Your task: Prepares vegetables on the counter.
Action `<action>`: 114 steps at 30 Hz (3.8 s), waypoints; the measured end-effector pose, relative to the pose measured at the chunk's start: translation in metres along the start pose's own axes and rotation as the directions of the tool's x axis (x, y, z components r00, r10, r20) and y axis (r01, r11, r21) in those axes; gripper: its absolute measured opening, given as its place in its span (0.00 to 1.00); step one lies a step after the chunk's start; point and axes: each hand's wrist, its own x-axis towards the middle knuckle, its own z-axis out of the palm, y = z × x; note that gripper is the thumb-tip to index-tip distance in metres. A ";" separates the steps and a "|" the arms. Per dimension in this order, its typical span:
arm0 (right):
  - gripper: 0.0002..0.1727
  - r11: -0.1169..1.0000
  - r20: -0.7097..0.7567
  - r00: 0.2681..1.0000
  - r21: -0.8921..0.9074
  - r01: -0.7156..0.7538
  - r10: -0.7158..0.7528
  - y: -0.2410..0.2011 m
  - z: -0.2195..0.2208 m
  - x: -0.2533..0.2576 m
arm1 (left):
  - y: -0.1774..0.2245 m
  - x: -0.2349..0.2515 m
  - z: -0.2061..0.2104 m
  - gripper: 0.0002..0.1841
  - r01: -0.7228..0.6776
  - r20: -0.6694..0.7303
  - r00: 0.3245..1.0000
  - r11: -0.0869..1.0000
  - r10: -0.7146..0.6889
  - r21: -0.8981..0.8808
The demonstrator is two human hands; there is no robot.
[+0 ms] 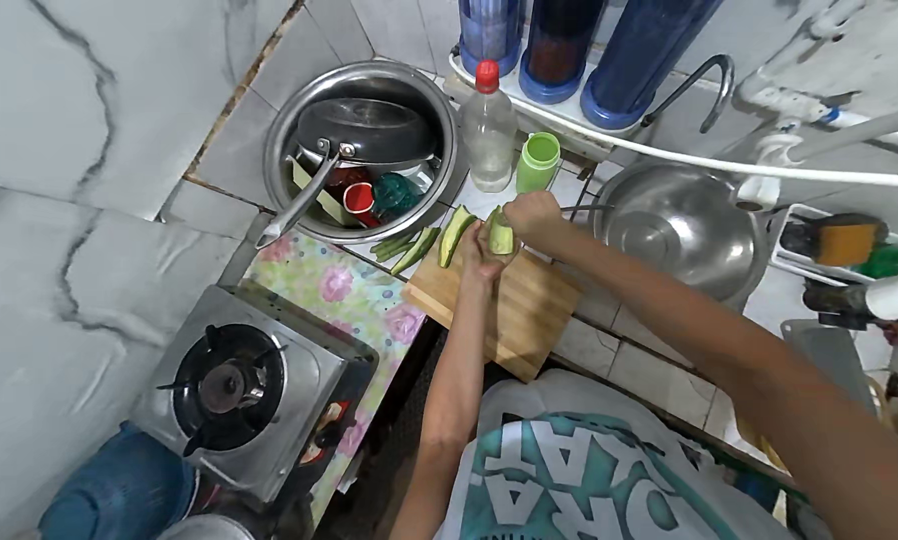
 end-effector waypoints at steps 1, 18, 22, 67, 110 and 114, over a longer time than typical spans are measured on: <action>0.11 0.999 0.010 1.000 -0.041 -0.010 0.010 -0.005 0.002 0.003 | -0.002 -0.002 0.001 0.21 -0.012 0.024 1.000 0.999 0.011 0.036; 0.19 0.879 0.051 0.996 0.475 0.036 -0.068 0.025 0.068 0.000 | -0.007 0.024 -0.004 0.19 -0.108 -0.077 0.992 0.982 0.097 -0.156; 0.22 0.555 0.088 0.995 0.826 -0.094 0.037 0.071 0.093 0.020 | 0.001 0.021 0.007 0.22 -0.116 -0.126 0.987 0.982 0.098 -0.146; 0.20 0.785 0.136 0.976 0.579 -0.218 0.171 0.075 0.135 -0.026 | 0.027 0.065 0.014 0.22 -0.410 0.239 0.897 0.495 0.372 0.766; 0.24 0.752 0.218 0.975 0.635 -0.178 0.046 0.053 0.188 -0.075 | -0.044 -0.028 -0.129 0.27 -0.197 0.239 0.646 -0.144 0.725 0.970; 0.24 0.728 0.147 0.988 0.672 -0.135 0.047 0.044 0.166 -0.054 | -0.044 -0.029 -0.098 0.21 -0.233 0.236 0.758 -0.086 0.608 0.969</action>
